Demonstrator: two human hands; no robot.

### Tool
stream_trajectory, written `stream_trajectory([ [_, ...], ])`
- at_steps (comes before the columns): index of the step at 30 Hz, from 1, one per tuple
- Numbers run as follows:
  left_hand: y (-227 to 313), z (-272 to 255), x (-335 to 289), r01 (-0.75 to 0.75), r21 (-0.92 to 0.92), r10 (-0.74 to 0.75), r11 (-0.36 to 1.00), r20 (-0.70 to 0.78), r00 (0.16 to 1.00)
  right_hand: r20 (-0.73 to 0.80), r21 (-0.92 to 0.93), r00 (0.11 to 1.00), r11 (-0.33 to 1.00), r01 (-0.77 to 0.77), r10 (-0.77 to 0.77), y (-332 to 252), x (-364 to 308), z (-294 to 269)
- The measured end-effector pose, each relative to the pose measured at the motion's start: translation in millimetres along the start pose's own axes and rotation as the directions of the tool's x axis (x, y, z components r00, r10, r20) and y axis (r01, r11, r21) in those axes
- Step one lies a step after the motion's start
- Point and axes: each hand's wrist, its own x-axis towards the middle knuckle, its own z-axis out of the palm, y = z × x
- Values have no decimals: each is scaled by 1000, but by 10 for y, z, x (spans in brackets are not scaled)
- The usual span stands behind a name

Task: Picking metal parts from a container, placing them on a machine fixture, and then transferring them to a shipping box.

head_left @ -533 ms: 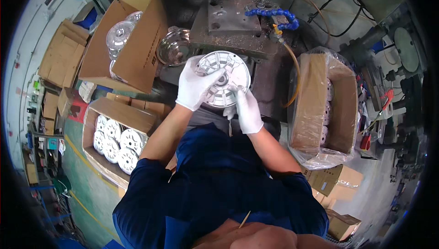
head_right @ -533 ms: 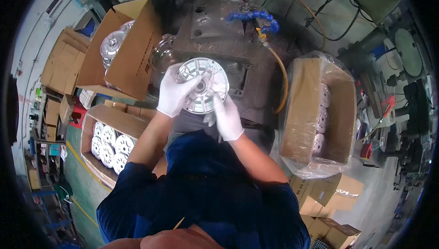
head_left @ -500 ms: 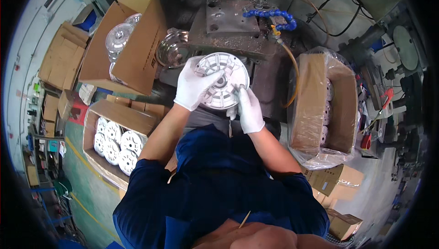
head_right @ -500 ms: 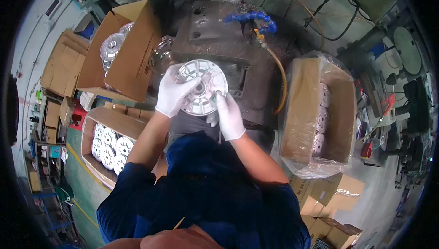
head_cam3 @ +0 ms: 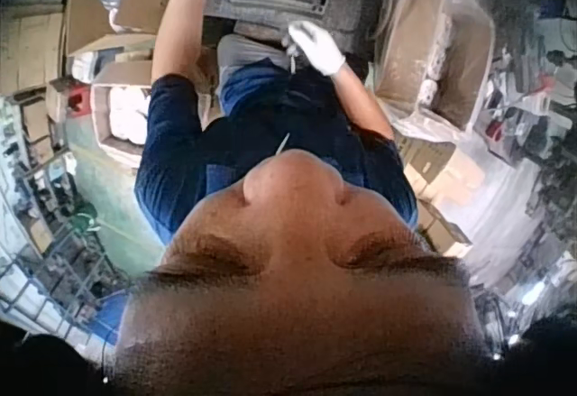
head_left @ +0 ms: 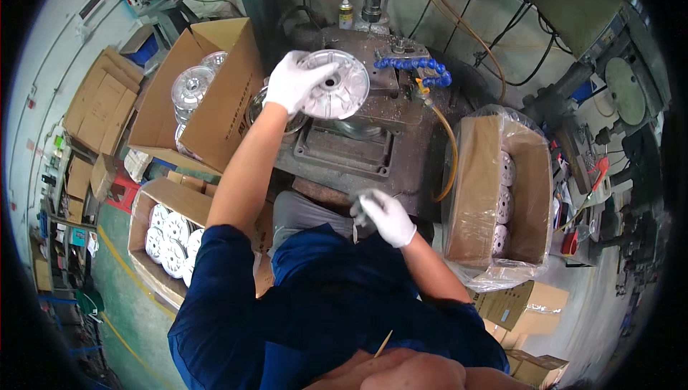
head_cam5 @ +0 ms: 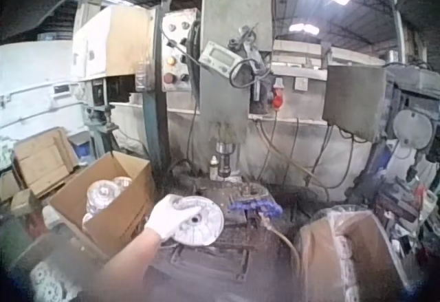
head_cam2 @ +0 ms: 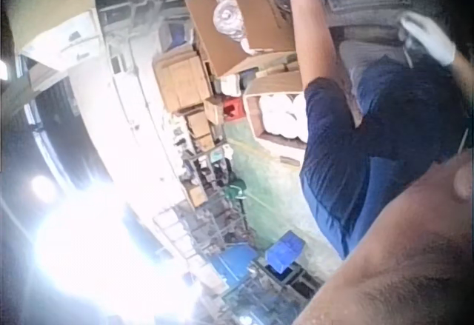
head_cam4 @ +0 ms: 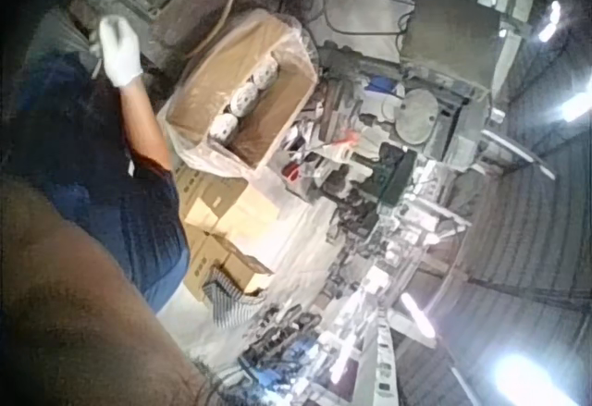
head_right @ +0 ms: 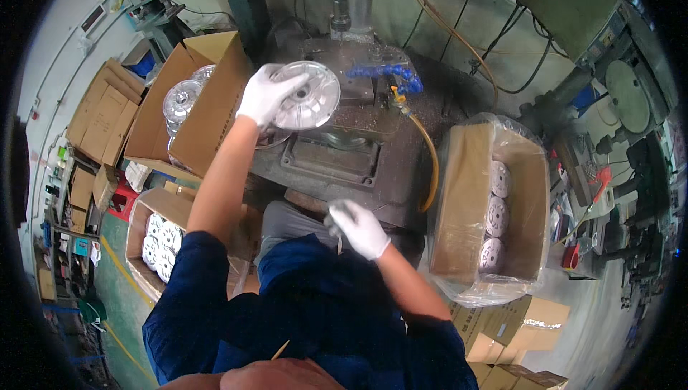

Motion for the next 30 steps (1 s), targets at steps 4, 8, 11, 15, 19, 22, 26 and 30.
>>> stream_trajectory([
  [4,-128,113,563,-20,296,16,955,17,1000,-45,18,998,998,-52,53,546,-146,-120],
  [8,-276,289,793,-18,219,-4,976,101,995,-84,30,986,989,-142,144,830,-341,-240],
  [11,-312,327,870,-66,222,45,973,101,994,-123,59,967,974,-217,223,881,-443,-312],
  [15,-293,310,943,20,351,-82,936,164,983,-156,49,954,967,-252,256,938,-469,-411],
  [19,-269,305,919,-21,432,-65,902,183,981,-165,5,963,977,-214,212,914,-402,-466],
  [22,-116,275,873,30,608,-164,793,166,972,-180,-3,963,979,-203,199,839,-364,-459],
  [26,-13,242,871,98,687,-296,720,177,939,-172,-33,967,980,-197,188,874,-366,-482],
  [30,-161,234,931,50,646,-198,762,159,967,-190,-117,965,971,-207,183,940,-402,-485],
])
